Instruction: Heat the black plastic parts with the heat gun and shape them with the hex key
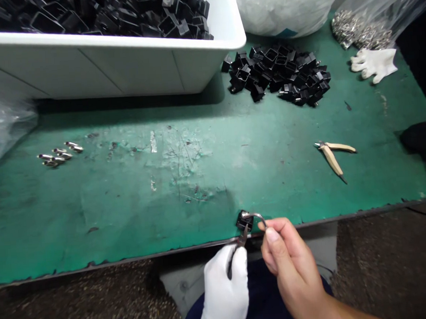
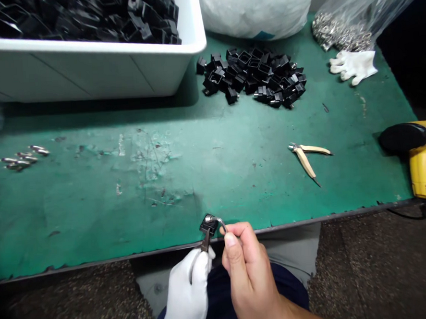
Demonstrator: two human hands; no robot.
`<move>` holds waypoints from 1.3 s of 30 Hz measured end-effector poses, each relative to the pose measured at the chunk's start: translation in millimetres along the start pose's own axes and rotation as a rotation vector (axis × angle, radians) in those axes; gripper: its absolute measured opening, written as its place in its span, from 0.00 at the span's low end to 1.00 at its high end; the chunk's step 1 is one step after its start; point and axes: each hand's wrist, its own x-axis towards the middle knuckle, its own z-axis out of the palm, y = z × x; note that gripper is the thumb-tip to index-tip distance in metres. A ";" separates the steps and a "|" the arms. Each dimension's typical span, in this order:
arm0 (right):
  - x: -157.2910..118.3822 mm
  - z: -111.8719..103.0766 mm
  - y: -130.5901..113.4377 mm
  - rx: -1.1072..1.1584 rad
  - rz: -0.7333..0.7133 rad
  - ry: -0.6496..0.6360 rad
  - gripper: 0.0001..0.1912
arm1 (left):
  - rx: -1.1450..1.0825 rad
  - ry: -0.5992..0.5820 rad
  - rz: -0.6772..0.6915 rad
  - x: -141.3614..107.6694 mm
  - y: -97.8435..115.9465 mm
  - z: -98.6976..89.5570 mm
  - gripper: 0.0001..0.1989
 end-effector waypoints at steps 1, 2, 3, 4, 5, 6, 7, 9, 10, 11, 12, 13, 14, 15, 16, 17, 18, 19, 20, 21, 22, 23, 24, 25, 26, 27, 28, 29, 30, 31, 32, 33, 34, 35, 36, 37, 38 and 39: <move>-1.1 3.1 4.1 0.030 -0.015 0.016 0.11 | 0.004 0.020 -0.005 -1.0 0.4 1.6 0.15; -2.0 5.4 7.3 0.057 -0.023 0.033 0.11 | 0.009 0.033 -0.011 -1.7 1.0 2.8 0.15; -2.9 6.9 9.5 0.076 -0.020 0.046 0.12 | 0.012 0.039 -0.013 -2.1 1.6 3.5 0.15; -3.6 7.6 10.7 0.090 -0.014 0.058 0.12 | 0.012 0.042 -0.011 -2.1 2.3 3.7 0.15; -4.1 7.5 11.0 0.099 -0.010 0.066 0.12 | 0.009 0.046 -0.006 -1.8 3.1 3.5 0.14; -4.4 6.9 10.5 0.102 -0.005 0.071 0.12 | 0.004 0.047 0.000 -1.3 3.8 3.0 0.14; -4.4 6.0 9.5 0.100 0.000 0.075 0.13 | -0.001 0.041 0.006 -0.6 4.4 2.3 0.13; -3.8 3.8 6.7 0.085 0.006 0.075 0.13 | 0.001 0.024 0.013 1.0 5.1 0.8 0.13; -3.2 2.6 5.0 0.073 0.007 0.073 0.13 | 0.006 0.015 0.018 1.7 5.2 0.0 0.12; -2.6 1.3 3.2 0.058 0.007 0.072 0.13 | 0.011 0.008 0.025 2.3 4.9 -0.7 0.12; -2.0 -0.4 1.2 0.042 0.004 0.067 0.13 | 0.015 0.002 0.036 2.8 4.5 -1.5 0.12; -1.5 -2.4 -0.9 0.023 0.002 0.058 0.13 | 0.021 -0.002 0.048 3.3 3.8 -2.4 0.12; -1.1 -4.9 -3.3 0.002 0.001 0.046 0.13 | 0.029 -0.005 0.061 3.9 2.9 -3.4 0.11; -0.9 -7.9 -5.9 -0.023 0.005 0.030 0.13 | 0.041 -0.009 0.072 4.4 2.0 -4.6 0.10; -0.7 -11.4 -8.5 -0.053 0.013 0.010 0.13 | 0.056 -0.017 0.080 5.2 1.1 -6.1 0.10; -0.6 -15.1 -11.1 -0.087 0.023 -0.013 0.13 | 0.071 -0.030 0.084 6.1 0.3 -7.7 0.09; -0.4 -19.0 -13.7 -0.124 0.034 -0.034 0.13 | 0.086 -0.049 0.084 7.3 -0.4 -9.5 0.09; 0.0 -22.7 -16.1 -0.164 0.042 -0.054 0.13 | 0.100 -0.073 0.084 8.7 -0.7 -11.4 0.10; 0.6 -26.2 -18.6 -0.202 0.043 -0.072 0.13 | 0.110 -0.099 0.083 10.3 -0.8 -13.4 0.10; 1.4 -29.3 -21.1 -0.238 0.042 -0.086 0.13 | 0.117 -0.126 0.083 12.1 -0.7 -15.4 0.11; 2.5 -32.1 -23.6 -0.269 0.037 -0.099 0.12 | 0.121 -0.149 0.085 14.0 -0.3 -17.5 0.11; 3.8 -34.5 -26.3 -0.298 0.033 -0.113 0.12 | 0.126 -0.168 0.089 15.9 0.1 -19.4 0.12; 5.3 -36.6 -29.2 -0.325 0.030 -0.127 0.12 | 0.132 -0.187 0.092 17.6 0.5 -21.3 0.12; 6.9 -38.5 -32.3 -0.351 0.024 -0.141 0.12 | 0.138 -0.207 0.094 19.2 0.8 -23.0 0.13; 8.5 -40.1 -35.6 -0.377 0.017 -0.155 0.12 | 0.146 -0.224 0.098 20.5 0.8 -24.5 0.13; 10.1 -41.6 -38.9 -0.404 0.007 -0.169 0.12 | 0.158 -0.241 0.104 21.6 0.4 -25.8 0.14; 11.8 -42.9 -42.3 -0.433 -0.006 -0.182 0.12 | 0.173 -0.254 0.111 22.4 -0.3 -26.9 0.14; 13.3 -44.1 -45.6 -0.464 -0.019 -0.195 0.13 | 0.195 -0.263 0.119 23.0 -1.4 -27.8 0.15; 14.7 -45.2 -48.8 -0.497 -0.029 -0.208 0.13 | 0.220 -0.267 0.130 23.4 -2.8 -28.5 0.16; 16.0 -46.1 -51.8 -0.529 -0.036 -0.220 0.13 | 0.247 -0.269 0.140 23.6 -4.3 -29.0 0.17; 17.1 -46.9 -54.6 -0.558 -0.039 -0.232 0.13 | 0.273 -0.272 0.147 23.8 -5.9 -29.6 0.17; 18.1 -47.6 -57.2 -0.583 -0.041 -0.243 0.13 | 0.295 -0.277 0.152 23.9 -7.3 -30.0 0.18; 18.8 -48.2 -59.6 -0.605 -0.041 -0.255 0.13 | 0.312 -0.282 0.158 23.9 -8.7 -30.5 0.19; 19.4 -48.6 -61.8 -0.622 -0.042 -0.263 0.12 | 0.324 -0.288 0.163 24.0 -9.7 -30.8 0.19; 19.9 -49.0 -63.8 -0.636 -0.043 -0.273 0.12 | 0.332 -0.294 0.167 24.2 -10.6 -31.1 0.19; 20.5 -49.5 -65.6 -0.650 -0.046 -0.280 0.12 | 0.339 -0.299 0.170 24.5 -11.3 -31.4 0.19; 21.1 -50.1 -67.3 -0.664 -0.053 -0.287 0.12 | 0.344 -0.304 0.174 24.9 -11.7 -31.6 0.19; 22.0 -51.0 -68.9 -0.678 -0.063 -0.292 0.11 | 0.350 -0.309 0.177 25.5 -12.0 -31.8 0.20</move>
